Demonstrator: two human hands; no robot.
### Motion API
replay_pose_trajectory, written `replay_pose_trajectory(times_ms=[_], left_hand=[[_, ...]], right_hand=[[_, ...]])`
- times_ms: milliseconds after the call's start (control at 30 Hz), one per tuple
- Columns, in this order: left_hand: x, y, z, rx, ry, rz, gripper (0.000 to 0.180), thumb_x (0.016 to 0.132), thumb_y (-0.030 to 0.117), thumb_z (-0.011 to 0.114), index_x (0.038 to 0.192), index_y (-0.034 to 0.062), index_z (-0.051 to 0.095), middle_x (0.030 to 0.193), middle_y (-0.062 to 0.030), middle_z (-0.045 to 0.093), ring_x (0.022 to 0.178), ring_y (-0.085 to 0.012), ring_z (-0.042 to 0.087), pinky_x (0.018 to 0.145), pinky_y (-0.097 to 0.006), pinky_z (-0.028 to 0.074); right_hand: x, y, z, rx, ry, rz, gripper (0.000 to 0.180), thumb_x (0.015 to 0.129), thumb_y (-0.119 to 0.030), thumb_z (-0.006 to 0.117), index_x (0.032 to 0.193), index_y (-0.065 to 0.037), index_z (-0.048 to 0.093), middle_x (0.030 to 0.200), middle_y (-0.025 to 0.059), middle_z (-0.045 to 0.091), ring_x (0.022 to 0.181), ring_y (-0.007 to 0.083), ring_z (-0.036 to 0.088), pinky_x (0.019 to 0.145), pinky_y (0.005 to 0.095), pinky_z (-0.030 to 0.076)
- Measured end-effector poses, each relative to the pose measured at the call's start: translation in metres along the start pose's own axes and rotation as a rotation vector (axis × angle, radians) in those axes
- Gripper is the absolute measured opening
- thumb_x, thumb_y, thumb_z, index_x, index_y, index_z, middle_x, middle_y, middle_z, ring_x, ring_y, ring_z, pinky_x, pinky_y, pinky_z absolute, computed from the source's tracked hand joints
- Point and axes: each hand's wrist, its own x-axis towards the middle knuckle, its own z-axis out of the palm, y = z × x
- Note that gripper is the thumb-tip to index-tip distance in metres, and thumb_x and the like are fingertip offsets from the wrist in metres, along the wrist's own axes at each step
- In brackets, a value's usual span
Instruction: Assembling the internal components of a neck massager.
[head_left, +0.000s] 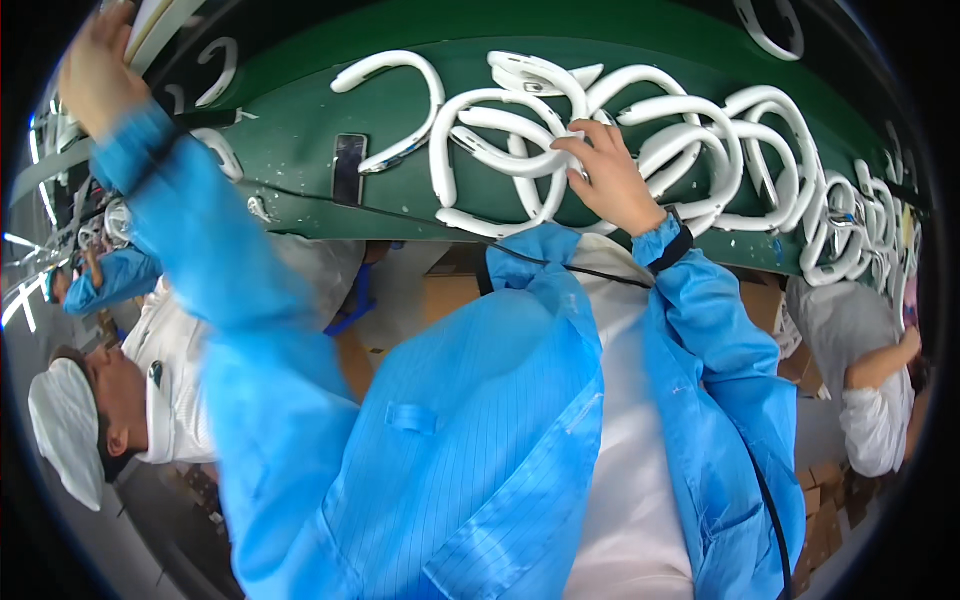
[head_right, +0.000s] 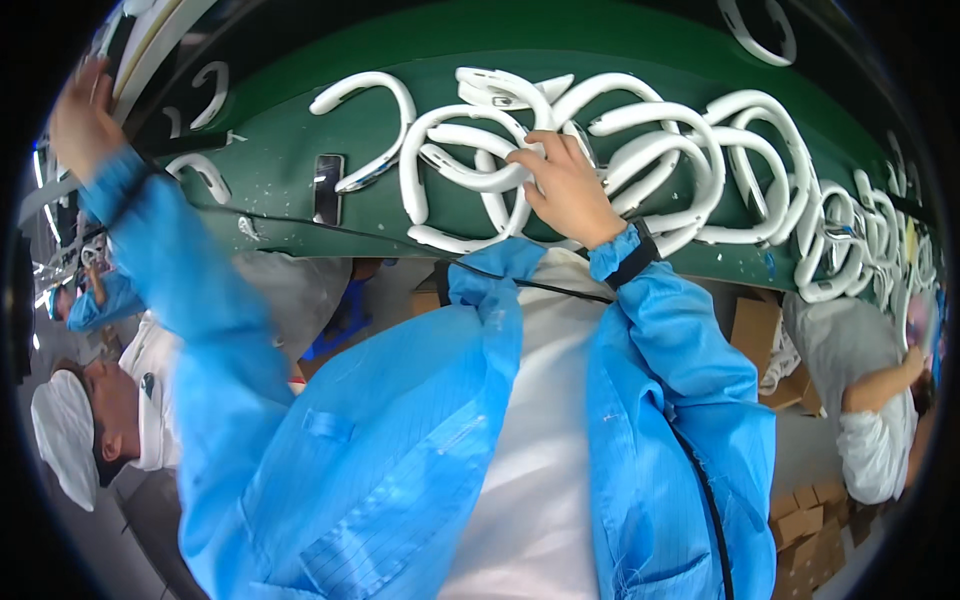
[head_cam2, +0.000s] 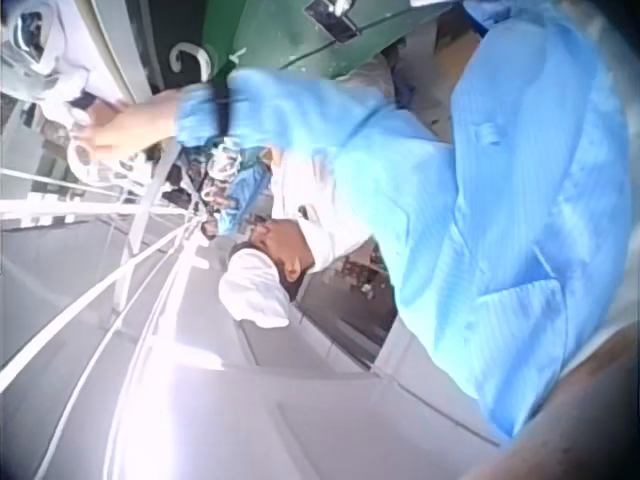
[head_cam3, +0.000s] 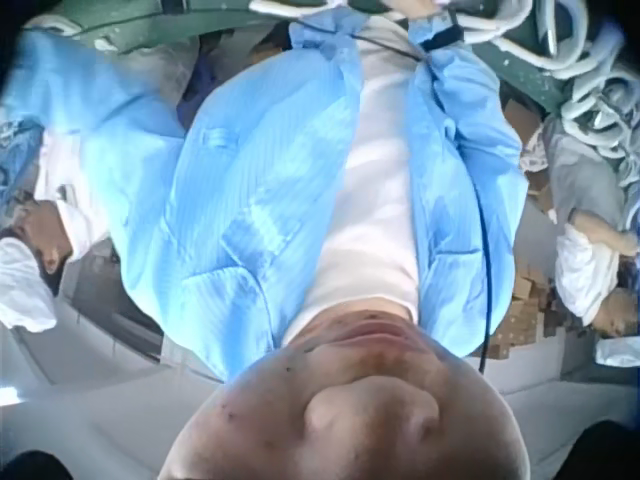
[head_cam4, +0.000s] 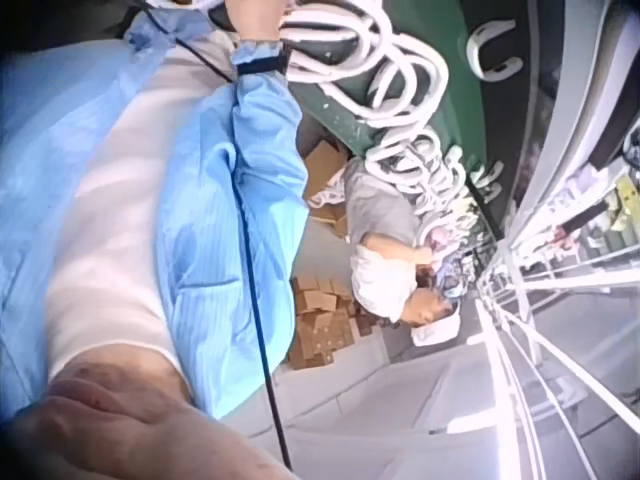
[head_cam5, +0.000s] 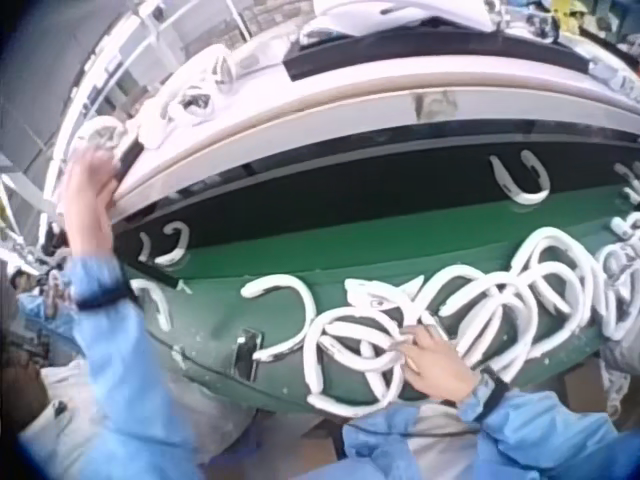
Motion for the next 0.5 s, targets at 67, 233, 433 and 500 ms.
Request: replay_pose_trajectory(times_ms=[67, 233, 433, 500], left_hand=[[-0.106, 0.077, 0.025, -0.242, 0.213, -0.249, 0.018, 0.084, 0.010, 0.050, 0.084, -0.0057, 0.058, 0.083, -0.0154, 0.060, 0.081, -0.0266, 0.061, 0.075, -0.034, 0.051], [-0.322, 0.058, 0.050, -0.338, 0.061, -1.110, 0.013, 0.085, 0.011, 0.052, 0.086, 0.0005, 0.060, 0.077, -0.0053, 0.061, 0.068, -0.0124, 0.058, 0.060, -0.024, 0.045], [-0.424, 0.017, 0.068, -0.050, -0.173, -1.188, 0.016, 0.079, 0.008, 0.055, 0.092, -0.0001, 0.060, 0.078, -0.0059, 0.061, 0.072, -0.0133, 0.056, 0.067, -0.025, 0.045], [-0.429, 0.016, 0.081, -0.002, -0.112, -1.139, 0.015, 0.081, 0.006, 0.054, 0.094, -0.0010, 0.058, 0.081, -0.0039, 0.059, 0.074, -0.0104, 0.053, 0.069, -0.023, 0.043]], right_hand=[[0.011, 0.006, 0.010, -0.033, -0.071, -0.037, 0.036, 0.069, -0.005, 0.060, 0.105, -0.010, 0.058, 0.115, 0.0112, 0.046, 0.109, 0.0305, 0.041, 0.091, 0.0387, 0.038], [0.011, 0.018, 0.018, -0.154, -0.118, -0.069, 0.042, 0.065, -0.006, 0.065, 0.106, -0.014, 0.058, 0.116, 0.0068, 0.048, 0.112, 0.0289, 0.039, 0.092, 0.0431, 0.034], [0.027, 0.022, 0.024, -0.279, -0.134, -0.162, 0.033, 0.064, -0.011, 0.069, 0.095, -0.014, 0.060, 0.101, 0.0018, 0.054, 0.107, 0.0236, 0.044, 0.096, 0.0450, 0.028], [0.034, 0.021, 0.011, -0.175, -0.143, -0.256, 0.030, 0.066, -0.013, 0.068, 0.095, -0.011, 0.059, 0.098, 0.0042, 0.055, 0.105, 0.0220, 0.046, 0.100, 0.0463, 0.023]])
